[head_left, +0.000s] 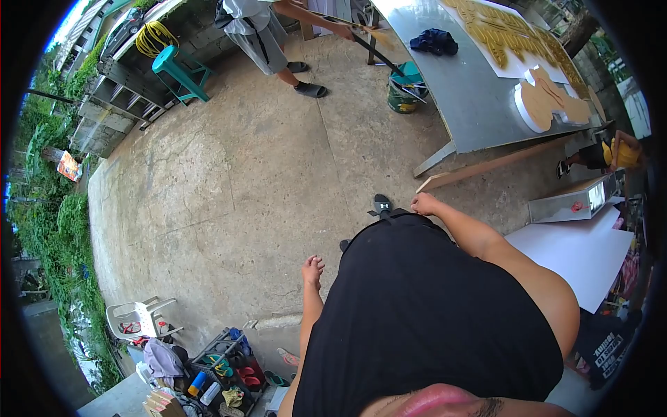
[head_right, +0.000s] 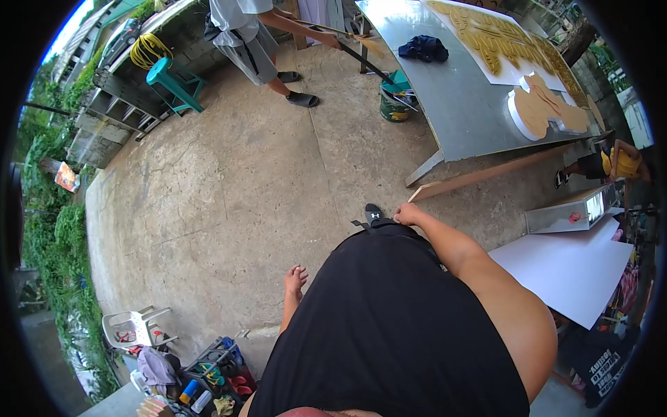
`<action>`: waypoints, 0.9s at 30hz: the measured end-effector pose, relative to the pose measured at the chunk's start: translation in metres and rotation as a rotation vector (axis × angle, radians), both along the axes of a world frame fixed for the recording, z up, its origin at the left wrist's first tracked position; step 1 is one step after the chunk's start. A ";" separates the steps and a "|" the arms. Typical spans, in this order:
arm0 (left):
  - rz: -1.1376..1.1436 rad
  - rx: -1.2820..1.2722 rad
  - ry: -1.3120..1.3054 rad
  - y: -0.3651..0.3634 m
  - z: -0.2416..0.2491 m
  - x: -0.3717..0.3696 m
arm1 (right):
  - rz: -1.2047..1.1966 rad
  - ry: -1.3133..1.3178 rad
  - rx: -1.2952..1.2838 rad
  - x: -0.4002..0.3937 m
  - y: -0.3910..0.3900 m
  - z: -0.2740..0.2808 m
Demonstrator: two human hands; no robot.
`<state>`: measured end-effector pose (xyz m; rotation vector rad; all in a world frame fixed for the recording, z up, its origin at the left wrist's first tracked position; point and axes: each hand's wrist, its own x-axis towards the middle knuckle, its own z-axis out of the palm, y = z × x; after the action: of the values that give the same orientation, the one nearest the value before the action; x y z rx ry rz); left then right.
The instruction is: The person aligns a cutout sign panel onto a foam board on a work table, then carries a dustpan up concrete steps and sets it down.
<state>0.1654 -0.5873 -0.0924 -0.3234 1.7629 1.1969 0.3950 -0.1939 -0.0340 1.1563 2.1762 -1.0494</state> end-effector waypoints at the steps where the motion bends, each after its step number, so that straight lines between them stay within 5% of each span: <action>1: -0.005 0.002 0.003 0.001 -0.001 -0.006 | -0.045 -0.022 -0.055 -0.002 -0.001 0.007; 6: -0.030 0.129 0.147 0.061 0.009 -0.064 | -0.030 -0.012 -0.063 0.000 0.003 0.011; 12: -0.105 0.294 0.464 0.197 0.110 -0.143 | 0.003 0.024 0.020 0.002 0.014 0.006; 16: -0.192 0.283 0.580 0.255 0.130 -0.179 | -0.106 0.053 -0.040 0.011 0.046 -0.007; 18: -0.222 0.271 0.618 0.275 0.135 -0.197 | -0.393 0.069 -0.225 0.018 0.060 -0.008; 27: -0.069 0.234 0.737 0.371 0.176 -0.318 | -0.780 0.204 -0.271 0.093 0.068 -0.028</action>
<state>-0.1522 -0.2164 0.0837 0.3662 2.1837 1.5743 0.4879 -0.1259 -0.0619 1.8792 1.6347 -1.7735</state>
